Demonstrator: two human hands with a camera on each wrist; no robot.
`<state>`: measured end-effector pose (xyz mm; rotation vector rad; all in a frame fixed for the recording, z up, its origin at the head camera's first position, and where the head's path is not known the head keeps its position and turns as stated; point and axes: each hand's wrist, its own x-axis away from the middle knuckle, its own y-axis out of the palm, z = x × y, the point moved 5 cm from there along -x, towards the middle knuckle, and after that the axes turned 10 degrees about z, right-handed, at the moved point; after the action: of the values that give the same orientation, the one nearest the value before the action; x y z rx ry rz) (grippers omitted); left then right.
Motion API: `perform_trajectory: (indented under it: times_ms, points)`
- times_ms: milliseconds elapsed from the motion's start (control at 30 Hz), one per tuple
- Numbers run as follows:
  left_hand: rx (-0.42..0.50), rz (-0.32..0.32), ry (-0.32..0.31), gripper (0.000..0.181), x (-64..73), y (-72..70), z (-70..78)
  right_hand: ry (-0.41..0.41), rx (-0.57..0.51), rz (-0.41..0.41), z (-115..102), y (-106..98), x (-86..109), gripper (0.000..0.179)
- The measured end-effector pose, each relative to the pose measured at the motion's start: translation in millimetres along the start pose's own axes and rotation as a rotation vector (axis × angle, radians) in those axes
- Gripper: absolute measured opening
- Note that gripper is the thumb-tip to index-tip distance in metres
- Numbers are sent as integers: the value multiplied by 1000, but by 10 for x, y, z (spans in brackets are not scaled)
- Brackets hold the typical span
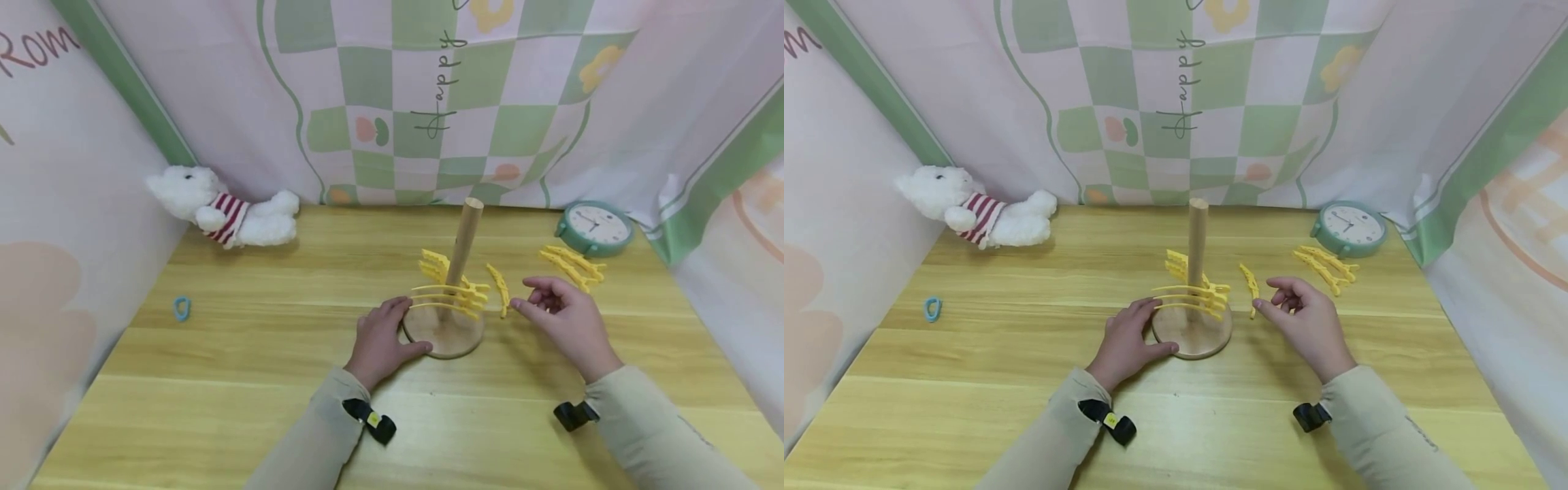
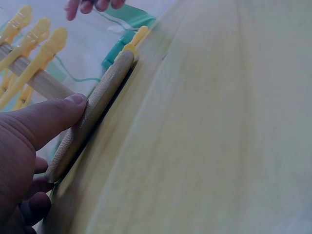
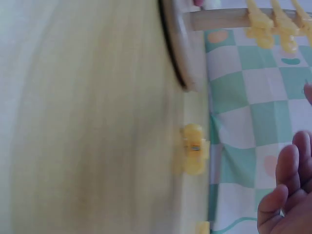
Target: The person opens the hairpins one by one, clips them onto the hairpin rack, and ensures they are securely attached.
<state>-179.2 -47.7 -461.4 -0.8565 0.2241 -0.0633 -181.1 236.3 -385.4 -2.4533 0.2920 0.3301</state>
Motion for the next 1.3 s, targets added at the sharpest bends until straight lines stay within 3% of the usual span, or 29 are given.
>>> perform_trajectory:
  times_ms: [200, 567, 800, 1300]
  points:
    - [6, 13, 3, 87, 3, -11, -2, 105, -12, -2, 157, 75, -23, 51]
    - [6, 10, 7, 87, 0, 2, 1, 272, 67, -146, 409, 241, -53, 76]
    - [0, 13, 12, 87, 0, -11, 4, 292, 127, -209, 448, 316, -72, 87]
    - [1, 14, 12, 87, 2, -14, 5, 237, 269, -297, 437, 356, -150, 73]
